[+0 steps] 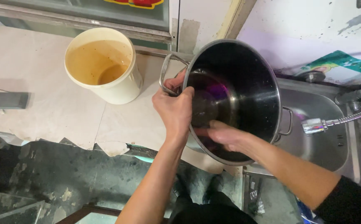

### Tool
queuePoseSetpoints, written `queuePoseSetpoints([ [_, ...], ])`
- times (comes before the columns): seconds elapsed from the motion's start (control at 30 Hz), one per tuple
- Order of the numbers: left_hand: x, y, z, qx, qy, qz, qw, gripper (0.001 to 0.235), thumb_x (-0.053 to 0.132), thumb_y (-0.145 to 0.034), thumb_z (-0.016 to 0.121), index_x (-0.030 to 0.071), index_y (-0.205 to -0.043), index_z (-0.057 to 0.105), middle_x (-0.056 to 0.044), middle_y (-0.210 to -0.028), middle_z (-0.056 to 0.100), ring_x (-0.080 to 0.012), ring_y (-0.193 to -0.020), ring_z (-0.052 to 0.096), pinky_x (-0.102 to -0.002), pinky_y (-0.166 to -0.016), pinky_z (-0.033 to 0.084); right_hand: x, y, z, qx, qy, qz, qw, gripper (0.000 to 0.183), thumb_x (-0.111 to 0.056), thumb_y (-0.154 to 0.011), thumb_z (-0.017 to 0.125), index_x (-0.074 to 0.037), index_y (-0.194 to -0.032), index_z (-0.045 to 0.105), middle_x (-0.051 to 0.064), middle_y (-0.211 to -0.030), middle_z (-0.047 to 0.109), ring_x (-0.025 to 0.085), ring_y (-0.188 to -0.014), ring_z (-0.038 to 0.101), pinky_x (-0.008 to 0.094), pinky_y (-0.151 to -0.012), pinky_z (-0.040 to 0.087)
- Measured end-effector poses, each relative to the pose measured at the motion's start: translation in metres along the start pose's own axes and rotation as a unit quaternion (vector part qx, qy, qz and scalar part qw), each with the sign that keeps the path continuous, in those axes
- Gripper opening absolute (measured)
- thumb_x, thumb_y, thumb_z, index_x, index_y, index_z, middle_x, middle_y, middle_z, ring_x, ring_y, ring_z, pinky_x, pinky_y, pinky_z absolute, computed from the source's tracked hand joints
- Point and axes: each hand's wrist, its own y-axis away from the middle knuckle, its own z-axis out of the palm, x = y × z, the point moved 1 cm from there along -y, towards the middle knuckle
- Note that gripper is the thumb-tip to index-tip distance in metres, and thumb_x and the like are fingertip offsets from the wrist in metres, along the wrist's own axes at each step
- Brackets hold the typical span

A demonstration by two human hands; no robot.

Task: Washing a large metal pot and plastic containers in a sink

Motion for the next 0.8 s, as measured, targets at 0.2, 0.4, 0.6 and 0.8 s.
queuePoseSetpoints([
  [0.2, 0.007, 0.008, 0.006, 0.01, -0.025, -0.012, 1.0, 0.025, -0.008, -0.075, 0.065, -0.009, -0.098, 0.073, -0.016, -0.105, 0.079, -0.0133, -0.089, 0.071, -0.026, -0.084, 0.056, -0.046, 0.05, -0.041, 0.15, -0.427, -0.014, 0.891, 0.037, -0.036, -0.092, 0.063, -0.016, -0.124, 0.064, 0.008, -0.102, 0.061, 0.021, -0.085, 0.059, 0.037, -0.069, 0.05],
  [0.4, 0.008, 0.022, 0.033, -0.015, -0.02, 0.044, 0.999, 0.023, -0.01, -0.075, 0.064, -0.012, -0.097, 0.071, -0.02, -0.113, 0.078, -0.0179, -0.102, 0.073, -0.028, -0.095, 0.055, -0.069, 0.081, -0.061, 0.229, -0.472, -0.063, 0.849, 0.014, -0.012, -0.089, 0.056, -0.012, -0.1, 0.048, 0.01, -0.109, 0.066, 0.015, -0.086, 0.067, 0.02, -0.061, 0.049],
  [0.6, 0.01, 0.032, 0.049, -0.02, -0.048, 0.083, 0.995, 0.023, -0.009, -0.076, 0.064, -0.012, -0.098, 0.071, -0.021, -0.117, 0.077, -0.0222, -0.113, 0.073, -0.03, -0.103, 0.053, -0.1, 0.088, -0.087, 0.264, -0.294, -0.081, 0.915, 0.052, -0.059, -0.1, 0.059, -0.011, -0.08, 0.054, -0.002, -0.062, 0.042, 0.008, -0.045, 0.034, 0.024, -0.037, 0.021],
  [0.8, 0.01, 0.034, 0.049, -0.014, -0.069, 0.089, 0.994, 0.022, -0.008, -0.075, 0.065, -0.01, -0.097, 0.071, -0.018, -0.112, 0.078, -0.0181, -0.104, 0.074, -0.028, -0.096, 0.056, -0.101, 0.071, -0.11, 0.257, -0.161, -0.186, 0.935, 0.06, -0.057, -0.102, 0.053, -0.015, -0.062, 0.039, -0.003, -0.054, 0.037, 0.01, -0.042, 0.031, 0.03, -0.038, 0.022],
])
